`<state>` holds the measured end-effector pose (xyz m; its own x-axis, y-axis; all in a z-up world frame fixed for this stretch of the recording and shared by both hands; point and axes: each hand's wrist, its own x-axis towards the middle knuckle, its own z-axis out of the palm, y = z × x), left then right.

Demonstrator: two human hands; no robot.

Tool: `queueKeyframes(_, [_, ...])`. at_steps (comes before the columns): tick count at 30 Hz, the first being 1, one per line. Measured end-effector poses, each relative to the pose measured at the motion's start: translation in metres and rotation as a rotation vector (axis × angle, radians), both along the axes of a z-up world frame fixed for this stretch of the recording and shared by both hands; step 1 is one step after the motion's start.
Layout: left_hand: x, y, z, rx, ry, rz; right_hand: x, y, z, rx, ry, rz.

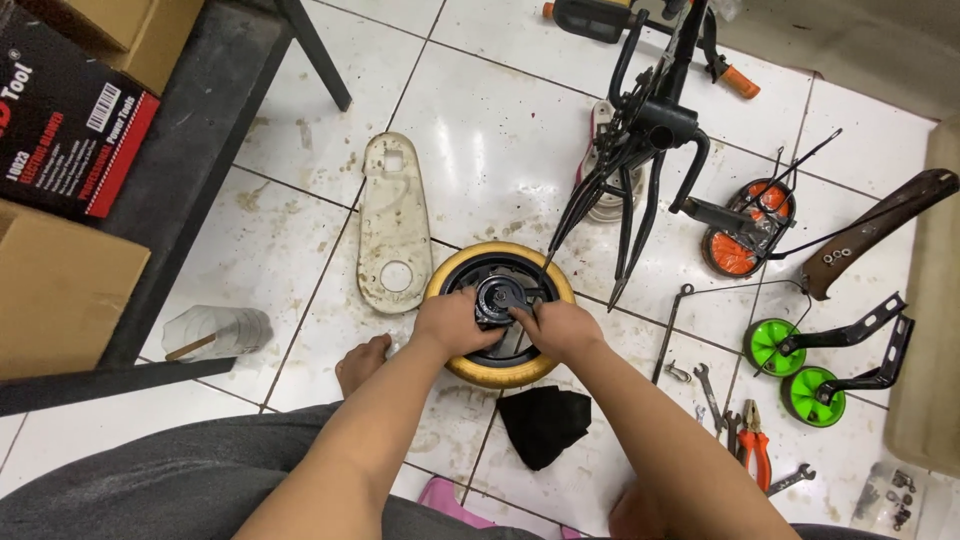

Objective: Removing the rear wheel and chain guard from a small bicycle.

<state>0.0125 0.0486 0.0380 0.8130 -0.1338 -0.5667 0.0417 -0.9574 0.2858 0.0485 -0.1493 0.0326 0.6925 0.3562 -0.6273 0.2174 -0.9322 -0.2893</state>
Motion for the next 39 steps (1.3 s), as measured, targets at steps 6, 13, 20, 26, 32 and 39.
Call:
queueKeyframes(6, [0.005, -0.013, 0.017, 0.007, 0.068, 0.028, -0.017, 0.002, -0.002, -0.1, -0.027, -0.069])
queueKeyframes(13, [0.014, -0.012, 0.017, -0.14, 0.151, 0.187, -0.027, 0.002, -0.012, -0.016, 0.012, -0.223])
queueKeyframes(20, [0.025, 0.01, 0.0, -0.279, 0.234, 0.137, -0.028, 0.0, 0.001, 0.122, 0.213, -0.383])
queueKeyframes(26, [0.021, 0.004, 0.014, -0.28, 0.174, 0.029, -0.024, -0.018, -0.025, 0.204, 0.307, -0.467])
queueKeyframes(32, [0.016, 0.0, -0.017, -0.422, 0.167, 0.129, -0.029, -0.03, -0.074, 0.335, 0.453, -0.61])
queueKeyframes(39, [0.009, -0.012, -0.048, -0.592, 0.08, 0.449, -0.038, 0.007, -0.006, 0.544, 0.592, -0.943])
